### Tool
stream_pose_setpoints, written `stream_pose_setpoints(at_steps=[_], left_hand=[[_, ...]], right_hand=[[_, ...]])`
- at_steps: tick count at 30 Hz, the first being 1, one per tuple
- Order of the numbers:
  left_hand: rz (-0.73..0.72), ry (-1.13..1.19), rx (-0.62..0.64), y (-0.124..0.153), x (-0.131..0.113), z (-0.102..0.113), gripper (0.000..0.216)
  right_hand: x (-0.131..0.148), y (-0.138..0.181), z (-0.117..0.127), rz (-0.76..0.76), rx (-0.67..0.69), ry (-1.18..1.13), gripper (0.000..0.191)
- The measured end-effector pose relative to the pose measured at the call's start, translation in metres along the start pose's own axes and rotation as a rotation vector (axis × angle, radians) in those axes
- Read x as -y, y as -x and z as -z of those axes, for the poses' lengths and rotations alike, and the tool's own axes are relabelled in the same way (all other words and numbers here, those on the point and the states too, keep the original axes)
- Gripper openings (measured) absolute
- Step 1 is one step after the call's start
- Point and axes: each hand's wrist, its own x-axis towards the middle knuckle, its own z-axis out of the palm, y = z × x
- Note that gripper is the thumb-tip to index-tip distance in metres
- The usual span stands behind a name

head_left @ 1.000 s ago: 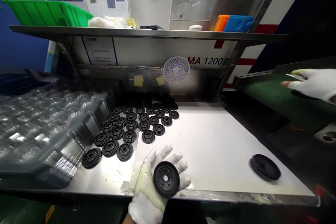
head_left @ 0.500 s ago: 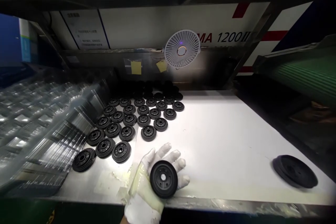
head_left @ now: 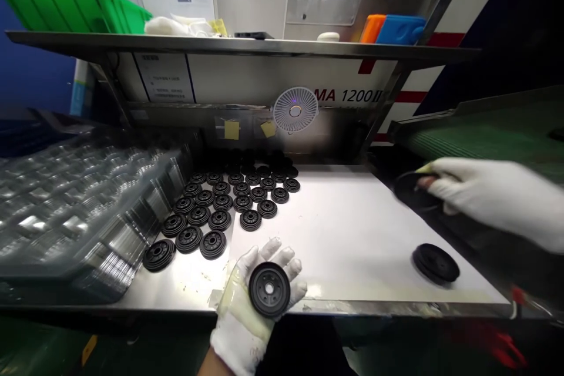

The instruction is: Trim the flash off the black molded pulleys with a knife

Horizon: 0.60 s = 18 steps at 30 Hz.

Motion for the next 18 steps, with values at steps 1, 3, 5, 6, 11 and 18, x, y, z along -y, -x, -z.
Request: stream_pose_setpoints(at_steps=[1,3,5,6,11,18], left_hand=[[0.000,-0.001,0.006,0.002,0.000,-0.001,0.031],[-0.004,-0.008,0.018,0.007,0.001,-0.003,0.030],[-0.020,-0.028,0.015,0.010,0.004,-0.005,0.028],[-0.031,-0.040,0.010,0.012,0.005,-0.006,0.027],[-0.071,-0.093,0.054,0.013,0.011,-0.011,0.018],[-0.300,-0.516,0.062,-0.009,0.018,-0.013,0.021]], right_hand=[[0.007,0.018,-0.009,0.063,0.116,-0.073,0.036],[0.018,0.050,-0.031,0.152,0.207,-0.190,0.027],[0.025,0.076,-0.052,0.205,0.315,-0.263,0.024],[0.028,0.085,-0.062,0.213,0.346,-0.302,0.024],[0.037,0.108,-0.097,0.242,0.331,-0.428,0.023],[0.031,0.118,-0.116,0.126,0.381,-0.613,0.021]])
